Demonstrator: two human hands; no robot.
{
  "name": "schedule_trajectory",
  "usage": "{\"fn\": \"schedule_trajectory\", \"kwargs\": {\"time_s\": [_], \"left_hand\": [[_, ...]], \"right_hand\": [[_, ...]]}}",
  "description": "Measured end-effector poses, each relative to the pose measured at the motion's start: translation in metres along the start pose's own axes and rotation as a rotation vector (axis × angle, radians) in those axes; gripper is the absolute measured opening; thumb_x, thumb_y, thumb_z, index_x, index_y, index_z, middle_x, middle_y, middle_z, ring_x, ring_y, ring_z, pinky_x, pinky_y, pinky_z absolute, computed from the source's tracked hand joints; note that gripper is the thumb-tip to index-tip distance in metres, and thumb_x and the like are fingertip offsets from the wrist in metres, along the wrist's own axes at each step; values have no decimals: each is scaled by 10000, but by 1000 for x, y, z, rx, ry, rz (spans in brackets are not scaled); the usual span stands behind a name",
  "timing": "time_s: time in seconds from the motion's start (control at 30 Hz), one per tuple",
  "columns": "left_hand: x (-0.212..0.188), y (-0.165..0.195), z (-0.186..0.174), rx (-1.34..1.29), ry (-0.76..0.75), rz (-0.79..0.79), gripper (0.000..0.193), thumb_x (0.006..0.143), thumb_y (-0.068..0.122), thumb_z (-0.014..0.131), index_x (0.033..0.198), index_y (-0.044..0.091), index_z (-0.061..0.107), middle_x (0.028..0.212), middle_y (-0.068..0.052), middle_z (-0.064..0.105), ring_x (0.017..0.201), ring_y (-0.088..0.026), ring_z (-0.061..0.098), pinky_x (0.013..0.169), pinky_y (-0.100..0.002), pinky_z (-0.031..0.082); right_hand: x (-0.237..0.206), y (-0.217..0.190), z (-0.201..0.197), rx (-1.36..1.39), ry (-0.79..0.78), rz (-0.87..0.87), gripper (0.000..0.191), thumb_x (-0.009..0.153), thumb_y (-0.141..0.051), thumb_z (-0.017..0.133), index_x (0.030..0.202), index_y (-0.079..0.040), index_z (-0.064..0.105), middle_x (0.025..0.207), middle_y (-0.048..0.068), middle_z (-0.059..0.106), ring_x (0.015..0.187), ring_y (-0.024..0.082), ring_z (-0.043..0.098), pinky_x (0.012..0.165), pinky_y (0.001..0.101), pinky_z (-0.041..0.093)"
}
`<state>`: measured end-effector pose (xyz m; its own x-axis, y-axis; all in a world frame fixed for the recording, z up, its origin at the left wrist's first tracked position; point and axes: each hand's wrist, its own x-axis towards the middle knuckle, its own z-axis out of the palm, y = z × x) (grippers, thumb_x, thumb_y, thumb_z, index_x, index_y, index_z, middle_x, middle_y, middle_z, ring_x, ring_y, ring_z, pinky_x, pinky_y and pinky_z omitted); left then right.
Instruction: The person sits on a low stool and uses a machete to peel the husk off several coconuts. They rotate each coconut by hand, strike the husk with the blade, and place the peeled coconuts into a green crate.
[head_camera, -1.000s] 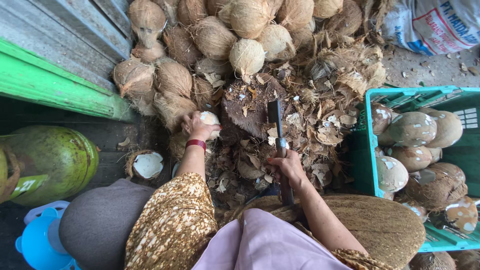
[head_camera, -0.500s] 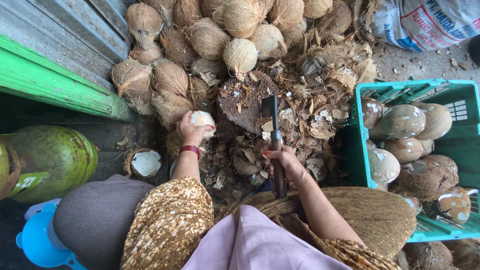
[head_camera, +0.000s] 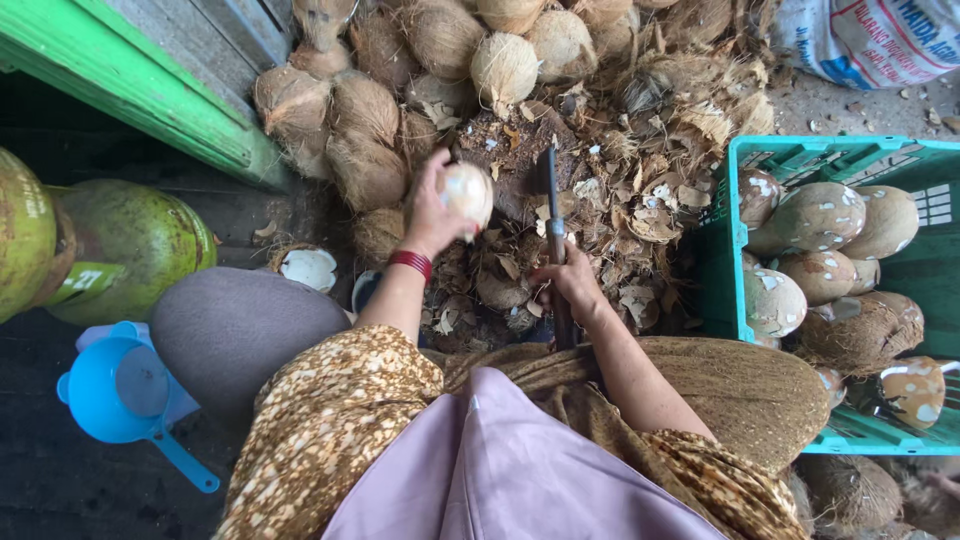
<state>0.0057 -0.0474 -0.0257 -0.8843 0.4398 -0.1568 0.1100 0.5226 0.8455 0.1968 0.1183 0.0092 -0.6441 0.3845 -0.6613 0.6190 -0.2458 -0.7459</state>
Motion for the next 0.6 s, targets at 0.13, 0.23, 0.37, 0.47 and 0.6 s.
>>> {"fn": "schedule_trajectory", "kwargs": {"time_s": [0.13,0.23,0.37,0.47,0.6], "left_hand": [[-20,-12,10,137,8,94,1237,381,28,968,1454,249,394,1459,-151,354,1316,-371,471,1107,-535,490],[-21,-16,10,112,29,12,1160,409,97,984,1411,238,417,1376,-127,432,1292,-350,507,1122,-508,496],[-6,-8,-1,26,-76,-190,1143,439,104,935,1456,285,444,1400,-82,470,1313,-323,514,1098,-508,490],[5,7,-5,132,-57,-64,1177,424,148,982,1454,273,427,1368,-87,452,1268,-325,516,1076,-506,492],[6,31,11,280,14,17,1210,396,213,1023,1433,272,402,1331,-110,418,1230,-351,507,984,-498,550]], "right_hand": [[-1,0,0,-53,18,-32,375,795,47,696,1145,-34,587,731,109,669,459,154,579,390,311,461],[1,0,-4,-73,13,47,290,825,-4,688,1101,-54,612,682,90,641,435,153,542,367,310,429],[4,-2,-8,-121,19,42,228,818,1,690,1036,-47,637,653,62,606,426,136,521,360,307,451],[5,-4,-8,-120,-1,56,161,846,-32,674,1004,-35,641,626,57,592,410,131,505,348,296,433],[3,-4,-4,-147,23,-7,128,878,-63,668,991,-14,635,621,40,595,411,116,488,354,267,406]]}}
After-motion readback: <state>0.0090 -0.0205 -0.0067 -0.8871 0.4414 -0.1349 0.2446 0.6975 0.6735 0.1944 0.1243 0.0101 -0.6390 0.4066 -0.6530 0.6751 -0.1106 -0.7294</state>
